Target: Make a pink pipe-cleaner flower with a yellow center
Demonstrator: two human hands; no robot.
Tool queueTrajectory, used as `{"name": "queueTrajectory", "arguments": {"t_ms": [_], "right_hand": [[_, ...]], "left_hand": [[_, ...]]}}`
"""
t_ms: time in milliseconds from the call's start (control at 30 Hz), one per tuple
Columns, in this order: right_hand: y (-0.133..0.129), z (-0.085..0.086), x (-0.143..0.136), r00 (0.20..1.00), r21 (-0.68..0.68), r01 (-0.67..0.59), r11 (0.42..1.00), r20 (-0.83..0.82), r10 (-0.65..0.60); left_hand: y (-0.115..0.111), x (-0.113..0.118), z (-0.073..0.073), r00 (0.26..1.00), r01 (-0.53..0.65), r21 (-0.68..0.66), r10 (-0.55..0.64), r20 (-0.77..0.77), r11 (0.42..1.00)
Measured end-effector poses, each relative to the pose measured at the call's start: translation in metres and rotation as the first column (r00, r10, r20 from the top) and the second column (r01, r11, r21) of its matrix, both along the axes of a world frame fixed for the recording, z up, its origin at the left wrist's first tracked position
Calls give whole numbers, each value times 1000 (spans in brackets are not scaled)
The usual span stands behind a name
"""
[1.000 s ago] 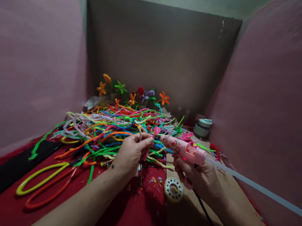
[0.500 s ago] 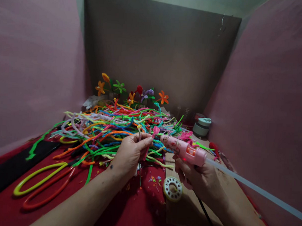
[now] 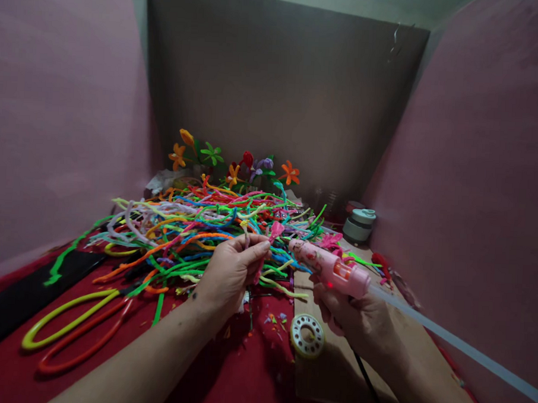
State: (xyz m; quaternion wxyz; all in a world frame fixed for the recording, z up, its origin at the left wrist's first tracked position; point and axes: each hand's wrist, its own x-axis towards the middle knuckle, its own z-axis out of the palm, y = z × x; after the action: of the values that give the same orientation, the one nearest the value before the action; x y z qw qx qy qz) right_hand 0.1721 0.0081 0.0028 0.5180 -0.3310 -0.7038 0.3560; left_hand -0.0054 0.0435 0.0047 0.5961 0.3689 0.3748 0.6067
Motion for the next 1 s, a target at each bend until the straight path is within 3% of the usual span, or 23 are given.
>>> {"name": "queueTrajectory", "arguments": {"t_ms": [100, 167, 267, 367, 433, 533, 700, 833, 1000], "right_hand": [[1, 3, 10, 967, 124, 83, 989, 230, -110], [2, 2, 22, 878, 272, 156, 950, 401, -259], [1, -6, 44, 604, 464, 229, 856, 622, -498], [-6, -21, 64, 333, 522, 275, 807, 736, -590], [-14, -31, 76, 199, 552, 317, 771, 756, -623], [-27, -39, 94, 73, 538, 420, 731, 783, -618], [-33, -39, 114, 7, 406, 614, 676, 854, -519], [-26, -40, 123, 15, 349, 658, 668, 880, -475], [-20, -46, 128, 33, 362, 675, 642, 855, -517]], "left_hand": [[0, -1, 3, 999, 5, -1, -5, 44, 1000], [0, -2, 5, 999, 5, 10, -5, 53, 1000], [-1, -1, 7, 999, -3, 13, 3, 45, 1000], [-2, -1, 7, 1000, 3, 3, -3, 29, 1000], [-1, -1, 6, 1000, 9, 1, -9, 25, 1000], [0, 0, 4, 1000, 16, -16, -15, 20, 1000], [0, 1, 4, 1000, 14, -40, -15, -8, 999], [-1, 3, 3, 999, 42, -24, -42, -9, 999], [-1, 3, 1, 999, 48, -40, -49, -23, 998]]}}
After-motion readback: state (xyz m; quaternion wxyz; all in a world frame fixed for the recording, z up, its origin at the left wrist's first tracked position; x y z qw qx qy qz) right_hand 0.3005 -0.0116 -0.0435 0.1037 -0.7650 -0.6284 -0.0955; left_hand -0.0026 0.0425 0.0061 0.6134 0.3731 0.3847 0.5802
